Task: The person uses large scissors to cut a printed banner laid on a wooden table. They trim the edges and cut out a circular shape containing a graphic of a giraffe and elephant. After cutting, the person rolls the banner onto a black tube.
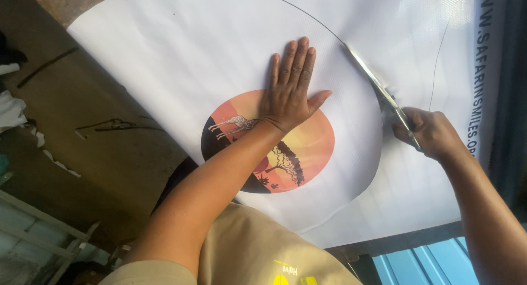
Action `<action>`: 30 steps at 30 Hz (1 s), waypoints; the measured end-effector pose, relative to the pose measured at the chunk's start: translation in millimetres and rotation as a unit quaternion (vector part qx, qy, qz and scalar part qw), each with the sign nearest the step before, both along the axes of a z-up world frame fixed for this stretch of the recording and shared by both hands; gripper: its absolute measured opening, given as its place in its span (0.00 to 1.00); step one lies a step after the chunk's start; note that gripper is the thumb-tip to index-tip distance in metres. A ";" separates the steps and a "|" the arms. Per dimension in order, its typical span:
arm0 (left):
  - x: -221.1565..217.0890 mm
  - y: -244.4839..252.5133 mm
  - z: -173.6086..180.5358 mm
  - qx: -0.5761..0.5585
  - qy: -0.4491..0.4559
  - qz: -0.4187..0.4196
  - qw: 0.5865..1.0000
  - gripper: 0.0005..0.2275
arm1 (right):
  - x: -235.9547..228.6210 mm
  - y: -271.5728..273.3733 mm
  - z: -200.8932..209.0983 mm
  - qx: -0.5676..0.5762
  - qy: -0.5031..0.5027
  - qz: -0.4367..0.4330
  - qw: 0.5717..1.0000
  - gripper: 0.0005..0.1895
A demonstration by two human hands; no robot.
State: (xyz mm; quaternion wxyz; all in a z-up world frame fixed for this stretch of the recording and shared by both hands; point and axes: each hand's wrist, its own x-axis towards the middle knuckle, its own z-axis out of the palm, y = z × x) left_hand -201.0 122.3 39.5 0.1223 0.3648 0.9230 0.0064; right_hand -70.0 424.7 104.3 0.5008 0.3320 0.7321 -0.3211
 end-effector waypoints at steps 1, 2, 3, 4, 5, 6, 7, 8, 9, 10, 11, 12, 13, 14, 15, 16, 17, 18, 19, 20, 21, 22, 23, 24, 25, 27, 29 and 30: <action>-0.1 -0.5 1.2 -0.004 -0.004 -0.002 1.000 0.42 | -0.7 0.1 0.1 -0.007 0.003 -0.009 1.000 0.05; -1.9 0.3 1.6 -0.006 -0.006 -0.005 1.000 0.43 | -2.4 1.1 0.0 -0.011 0.007 -0.020 1.000 0.06; -2.3 0.9 -0.2 -0.004 -0.006 -0.005 1.000 0.43 | -1.9 2.2 -1.3 -0.010 0.008 -0.019 1.000 0.06; -1.3 0.3 -1.4 0.006 -0.005 -0.001 1.000 0.42 | -0.8 2.5 -2.5 -0.007 0.004 -0.017 1.000 0.06; -0.3 -0.5 -2.8 0.016 -0.005 0.002 1.000 0.42 | 0.4 2.6 -3.9 -0.003 0.001 -0.015 1.000 0.06; -0.6 -0.8 -1.3 0.016 -0.008 0.003 1.000 0.42 | -1.1 3.6 -2.6 -0.003 -0.002 -0.014 1.000 0.06; -0.7 -1.3 0.5 0.019 -0.008 -0.001 1.000 0.42 | -2.5 4.4 -1.1 -0.001 -0.011 0.002 1.000 0.08; -3.7 -1.6 1.5 0.021 -0.005 -0.003 1.000 0.41 | -7.4 6.0 -2.0 0.001 -0.016 0.020 1.000 0.11; -2.8 -1.6 1.2 0.021 -0.003 0.000 1.000 0.41 | -16.6 4.0 0.8 0.001 -0.014 0.023 1.000 0.11; -2.5 -1.9 0.7 0.020 -0.007 0.000 1.000 0.41 | -24.7 1.0 3.9 0.005 -0.017 0.033 0.999 0.10; -2.2 -2.1 0.0 0.020 -0.012 0.001 1.000 0.41 | -32.8 -1.8 6.7 0.009 -0.019 0.044 0.999 0.14; -2.0 -2.4 0.6 0.020 -0.014 0.001 1.000 0.41 | -41.6 -4.4 11.5 0.008 -0.021 0.044 0.999 0.14; -1.9 -3.0 1.0 0.016 -0.019 -0.002 1.000 0.42 | -50.7 -7.3 15.9 0.008 -0.024 0.053 0.998 0.14; -3.6 -3.3 0.5 0.011 -0.022 -0.001 1.000 0.42 | -63.2 -9.4 18.5 0.008 -0.025 0.065 0.998 0.15; -3.4 -3.5 2.0 0.010 -0.022 0.003 1.000 0.42 | -59.9 -5.9 14.6 0.007 -0.025 0.069 0.997 0.15; -4.1 -4.2 3.0 0.019 -0.019 -0.001 1.000 0.41 | -56.7 -3.2 10.2 0.006 -0.016 0.064 0.998 0.15; -5.0 -4.8 3.8 0.029 -0.016 -0.006 0.999 0.40 | -53.7 -0.3 5.4 0.004 -0.008 0.058 0.998 0.17; -7.0 -5.0 4.5 0.026 -0.017 -0.003 1.000 0.40 | -55.1 -0.5 3.3 0.002 -0.008 0.061 0.998 0.17; -8.8 -4.9 5.0 0.019 -0.015 -0.008 1.000 0.40 | -56.4 -0.4 0.9 0.007 -0.017 0.045 0.999 0.12; -8.2 -4.9 6.3 0.013 -0.016 -0.016 1.000 0.40 | -54.2 -1.0 0.2 0.013 -0.028 0.026 0.999 0.08; -4.7 -6.4 6.7 0.011 -0.019 -0.015 1.000 0.40 | -57.2 -5.3 4.5 0.011 -0.030 0.027 0.999 0.08; -5.7 -6.0 5.5 0.016 -0.018 -0.013 1.000 0.40 | -63.6 -8.2 8.1 0.023 -0.036 0.017 0.999 0.07; -7.0 -5.5 4.6 0.020 -0.017 -0.012 1.000 0.40 | -70.0 -11.2 12.0 0.035 -0.042 0.008 0.998 0.07; -8.2 -5.4 5.8 0.019 -0.018 -0.008 1.000 0.40 | -70.9 -9.8 11.2 0.033 -0.042 0.012 0.998 0.07; -9.4 -5.3 7.0 0.007 -0.026 -0.013 1.000 0.40 | -71.8 -8.6 10.3 0.030 -0.042 0.011 0.999 0.06; -10.0 -5.2 8.0 -0.002 -0.034 -0.020 0.999 0.40 | -70.6 -7.5 9.9 0.030 -0.041 0.009 0.999 0.06; -10.1 -6.1 8.5 0.012 -0.020 -0.018 1.000 0.39 | -71.4 -7.5 8.4 0.041 -0.057 0.031 0.997 0.07; -10.1 -6.4 7.6 0.011 -0.020 -0.016 1.000 0.39 | -75.8 -10.9 12.3 0.040 -0.057 0.033 0.997 0.07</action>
